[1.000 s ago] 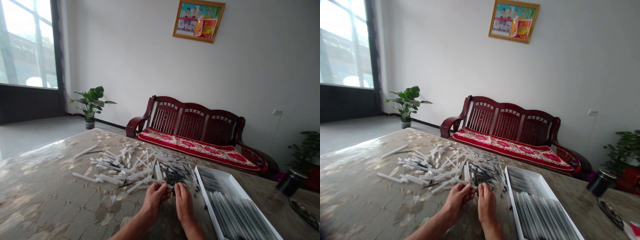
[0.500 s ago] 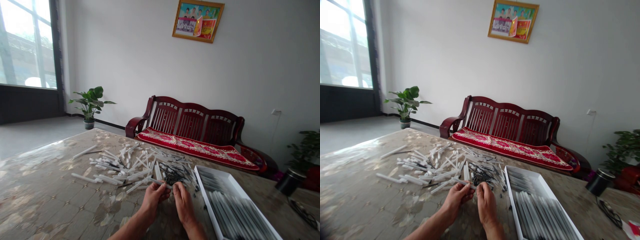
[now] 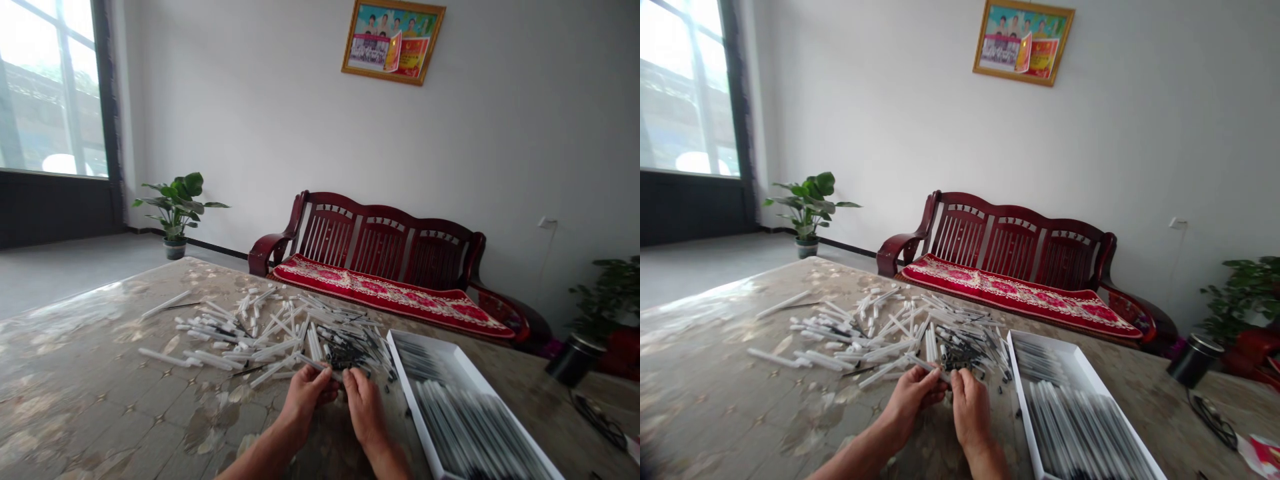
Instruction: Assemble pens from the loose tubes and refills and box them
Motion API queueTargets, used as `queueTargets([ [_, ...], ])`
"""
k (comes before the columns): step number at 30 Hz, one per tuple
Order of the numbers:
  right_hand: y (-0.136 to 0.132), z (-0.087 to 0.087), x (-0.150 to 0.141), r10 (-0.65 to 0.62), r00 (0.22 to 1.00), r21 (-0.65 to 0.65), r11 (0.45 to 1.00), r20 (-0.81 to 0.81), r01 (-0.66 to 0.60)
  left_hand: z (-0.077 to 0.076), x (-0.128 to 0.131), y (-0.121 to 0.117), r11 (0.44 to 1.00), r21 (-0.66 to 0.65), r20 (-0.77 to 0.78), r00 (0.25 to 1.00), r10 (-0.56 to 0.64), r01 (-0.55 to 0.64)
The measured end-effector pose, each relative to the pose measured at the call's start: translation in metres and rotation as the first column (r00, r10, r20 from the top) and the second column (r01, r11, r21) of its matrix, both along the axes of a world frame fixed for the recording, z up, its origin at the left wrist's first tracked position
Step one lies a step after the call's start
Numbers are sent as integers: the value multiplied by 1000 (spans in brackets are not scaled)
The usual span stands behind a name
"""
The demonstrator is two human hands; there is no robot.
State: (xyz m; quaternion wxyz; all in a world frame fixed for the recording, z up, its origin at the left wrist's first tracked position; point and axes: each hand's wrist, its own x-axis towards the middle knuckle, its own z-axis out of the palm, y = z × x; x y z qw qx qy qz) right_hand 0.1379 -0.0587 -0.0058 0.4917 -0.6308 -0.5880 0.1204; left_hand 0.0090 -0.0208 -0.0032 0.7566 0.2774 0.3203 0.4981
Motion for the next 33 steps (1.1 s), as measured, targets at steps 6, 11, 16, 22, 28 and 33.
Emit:
queueTargets([
  [6, 0, -3, 0, 11, 1000, 0, 1000, 3, -11, 2, -1, 0, 1000, -12, -12, 1000, 20, -20],
  [11, 0, -2, -1, -14, 1000, -31, 999, -11, 14, 2, 0, 0, 1000, 22, -24, 1000, -1, 2],
  [16, -1, 1, -2, 26, 999, -49, 998, 18, -25, 3, -1, 0, 1000, 12, -44, 999, 7, -7],
  [22, 3, -8, -1, -6, 1000, -60, 998, -24, 5, 2, -1, -2, 998, 55, -69, 997, -30, 33],
  [28, 0, -7, -1, 49, 997, -59, 997, -57, -52, 1, -1, 0, 999, 45, -88, 996, -7, 11],
  [33, 2, -8, 1, 16, 999, -62, 998, -30, -18, 2, -2, -1, 998, 64, -95, 995, -22, 28],
])
